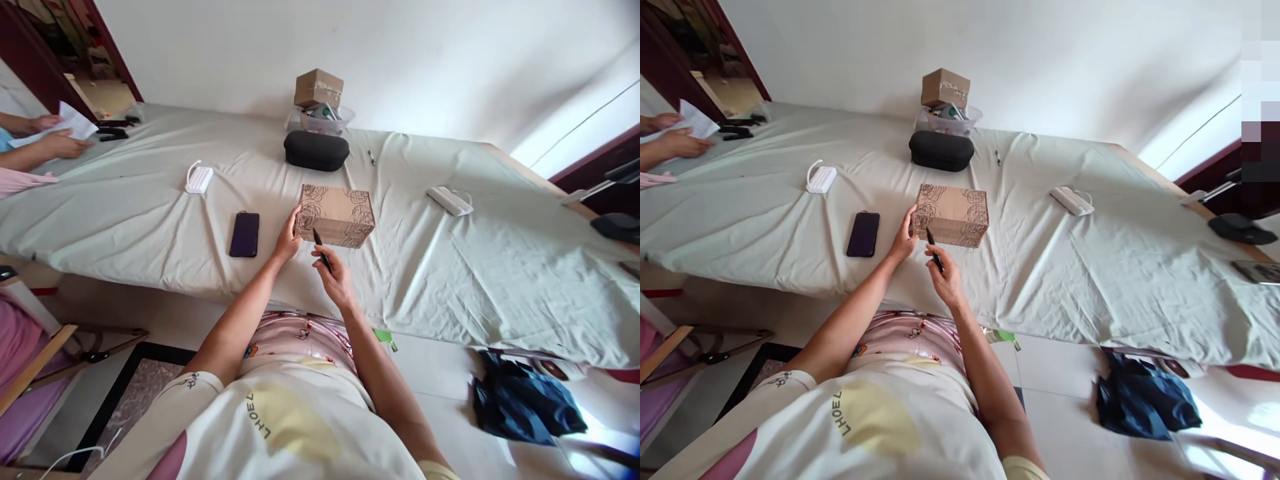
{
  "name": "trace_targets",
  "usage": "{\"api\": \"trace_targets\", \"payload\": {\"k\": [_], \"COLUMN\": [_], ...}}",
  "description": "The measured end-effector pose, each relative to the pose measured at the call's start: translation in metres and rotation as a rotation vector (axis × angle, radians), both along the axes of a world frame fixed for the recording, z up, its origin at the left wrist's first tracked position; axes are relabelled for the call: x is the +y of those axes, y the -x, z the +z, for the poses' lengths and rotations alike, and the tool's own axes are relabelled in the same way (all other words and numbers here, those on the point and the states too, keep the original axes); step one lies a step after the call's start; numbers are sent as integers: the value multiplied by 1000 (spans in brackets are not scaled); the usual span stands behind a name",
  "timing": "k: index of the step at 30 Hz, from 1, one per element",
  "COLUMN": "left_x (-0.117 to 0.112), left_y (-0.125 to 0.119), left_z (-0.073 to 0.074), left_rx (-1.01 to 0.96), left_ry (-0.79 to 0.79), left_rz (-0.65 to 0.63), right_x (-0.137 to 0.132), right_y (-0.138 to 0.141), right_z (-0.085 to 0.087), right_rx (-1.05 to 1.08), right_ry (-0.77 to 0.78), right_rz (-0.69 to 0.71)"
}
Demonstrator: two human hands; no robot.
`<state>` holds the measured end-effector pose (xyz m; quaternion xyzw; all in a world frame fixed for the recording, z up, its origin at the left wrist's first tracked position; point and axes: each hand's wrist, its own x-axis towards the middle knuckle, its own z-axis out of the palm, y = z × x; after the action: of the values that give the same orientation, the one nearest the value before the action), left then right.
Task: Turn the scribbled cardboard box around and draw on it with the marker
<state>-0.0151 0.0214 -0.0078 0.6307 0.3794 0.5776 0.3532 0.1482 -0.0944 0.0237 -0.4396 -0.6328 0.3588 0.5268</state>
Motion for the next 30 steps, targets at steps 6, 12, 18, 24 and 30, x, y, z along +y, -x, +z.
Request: {"api": "trace_targets", "payload": {"k": [6,12,18,24,30], "left_x": [-5,-2,1,0,1], "left_y": [-2,-1,1,-1,-2], "left_z": [4,1,-2,-2,-3], "left_rx": [-55,-84,-73,-31,13], "left_ry": [36,42,2,-8,-26], "left_rz": [-3,-27,-27,6,38], "right_x": [21,40,30,31,45], "right_y": [20,24,4,15,-43], "right_z": [9,-6,-4,39,47], "right_rx": [-58,-92,-50,-16,83], "right_ry": [-18,32,81,-154,-396], "right_rz": [32,1,-178,-147,-370]}}
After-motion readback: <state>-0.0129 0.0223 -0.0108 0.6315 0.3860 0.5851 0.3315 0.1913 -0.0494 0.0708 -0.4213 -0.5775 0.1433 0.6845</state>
